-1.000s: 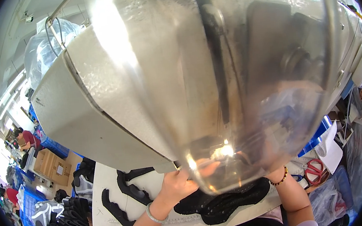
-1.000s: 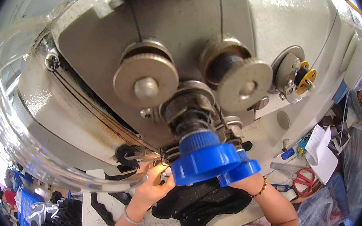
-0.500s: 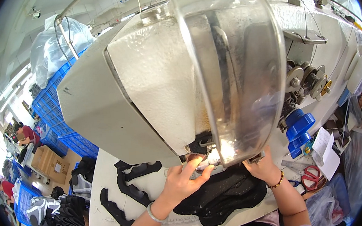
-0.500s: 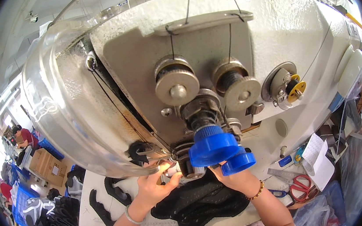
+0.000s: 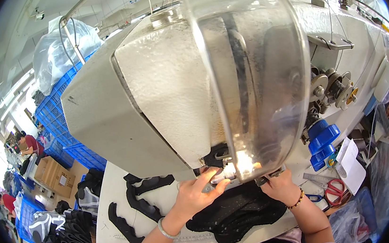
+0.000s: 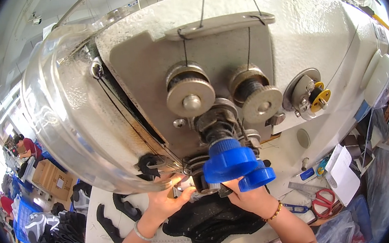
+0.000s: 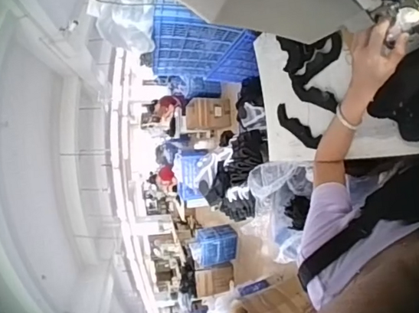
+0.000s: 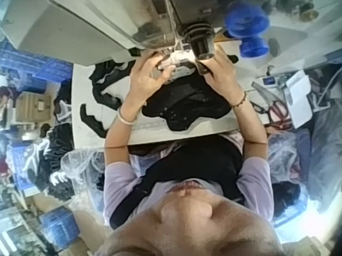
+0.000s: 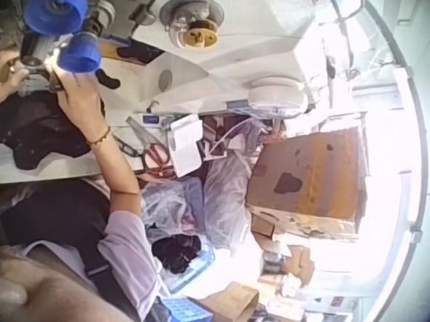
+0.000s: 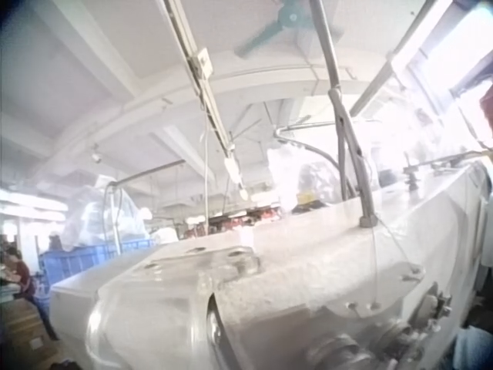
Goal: Sewing together black shoe upper components using an industrial sewing machine.
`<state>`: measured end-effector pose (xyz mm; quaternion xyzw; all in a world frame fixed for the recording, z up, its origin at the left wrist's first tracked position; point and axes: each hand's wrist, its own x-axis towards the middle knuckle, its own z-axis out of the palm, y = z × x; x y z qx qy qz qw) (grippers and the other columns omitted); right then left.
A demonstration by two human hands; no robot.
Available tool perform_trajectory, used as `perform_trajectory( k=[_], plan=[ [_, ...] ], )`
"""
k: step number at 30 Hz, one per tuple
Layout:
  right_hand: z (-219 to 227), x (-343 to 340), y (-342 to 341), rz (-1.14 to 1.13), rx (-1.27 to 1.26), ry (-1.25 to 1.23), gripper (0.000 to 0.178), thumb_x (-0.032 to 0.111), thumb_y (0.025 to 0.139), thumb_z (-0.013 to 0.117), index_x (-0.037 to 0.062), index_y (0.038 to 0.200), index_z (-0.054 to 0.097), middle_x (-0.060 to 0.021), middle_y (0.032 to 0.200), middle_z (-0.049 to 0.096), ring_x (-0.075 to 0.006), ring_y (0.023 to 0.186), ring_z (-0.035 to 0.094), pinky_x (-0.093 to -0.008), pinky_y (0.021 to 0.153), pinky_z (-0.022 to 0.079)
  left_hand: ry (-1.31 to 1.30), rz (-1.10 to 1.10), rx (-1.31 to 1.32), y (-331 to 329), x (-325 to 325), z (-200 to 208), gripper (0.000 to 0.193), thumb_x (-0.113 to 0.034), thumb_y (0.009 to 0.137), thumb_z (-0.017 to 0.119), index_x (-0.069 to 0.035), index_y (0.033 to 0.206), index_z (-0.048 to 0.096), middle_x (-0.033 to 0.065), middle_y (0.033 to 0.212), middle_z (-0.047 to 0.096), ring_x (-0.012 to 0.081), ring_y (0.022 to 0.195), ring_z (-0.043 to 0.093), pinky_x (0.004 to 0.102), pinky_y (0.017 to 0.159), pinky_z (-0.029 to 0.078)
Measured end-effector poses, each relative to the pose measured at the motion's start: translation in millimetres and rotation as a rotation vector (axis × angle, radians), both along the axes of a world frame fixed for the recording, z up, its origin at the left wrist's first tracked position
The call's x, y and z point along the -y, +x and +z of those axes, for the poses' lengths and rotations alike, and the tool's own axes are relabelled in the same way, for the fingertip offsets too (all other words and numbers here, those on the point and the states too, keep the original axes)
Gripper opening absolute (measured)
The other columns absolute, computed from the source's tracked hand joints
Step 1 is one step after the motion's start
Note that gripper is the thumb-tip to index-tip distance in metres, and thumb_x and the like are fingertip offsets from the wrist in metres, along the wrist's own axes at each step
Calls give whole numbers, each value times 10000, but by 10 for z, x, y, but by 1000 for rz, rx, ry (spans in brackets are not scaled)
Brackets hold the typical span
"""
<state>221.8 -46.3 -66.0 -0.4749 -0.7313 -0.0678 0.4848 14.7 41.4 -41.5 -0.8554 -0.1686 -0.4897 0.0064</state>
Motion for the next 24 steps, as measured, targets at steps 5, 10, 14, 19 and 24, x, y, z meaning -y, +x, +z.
perform_trajectory(
  k=[5, 10, 14, 19, 24],
  plan=[
    [-13, 22, -10, -15, 68, 7, 539, -45, 579, 616, 125, 1091, 623, -113, 1090, 604, -334, 1061, 541, -450, 955, 383, -1, -6, 44, 10, -14, -33, 355, -220, 696, 797, -26, 932, 618, 75, 750, 659, 190, 542, 629, 268, 492, 509],
    [-10, 16, -45, 31, -107, 4, 490, -59, 586, 604, 90, 1053, 620, -132, 1062, 606, -339, 1007, 564, -423, 906, 422, -3, -17, 57, 2, 2, -9, 352, -216, 695, 796, -23, 933, 622, 75, 753, 664, 188, 536, 626, 266, 482, 501],
    [-72, 19, -32, -13, -42, -1, 480, -68, 596, 598, 80, 1052, 618, -138, 1056, 606, -342, 984, 573, -413, 887, 435, 9, 26, 27, 6, 7, 11, 355, -233, 691, 794, -34, 934, 629, 82, 750, 668, 178, 506, 616, 258, 468, 494],
    [-49, 26, -28, 8, -37, 61, 459, -75, 599, 597, 71, 1034, 624, -143, 1056, 607, -335, 992, 573, -411, 889, 435, 15, 26, 33, -1, -3, -47, 363, -255, 687, 796, -48, 938, 633, 83, 738, 665, 170, 500, 617, 251, 459, 489],
    [27, 59, -44, 20, -19, 11, 463, -50, 603, 605, 104, 1039, 632, -124, 1056, 609, -324, 1010, 565, -423, 905, 421, 54, 36, 62, -12, 36, -96, 340, -256, 695, 795, -50, 915, 636, 32, 803, 652, 152, 485, 590, 243, 434, 475]
  ],
)
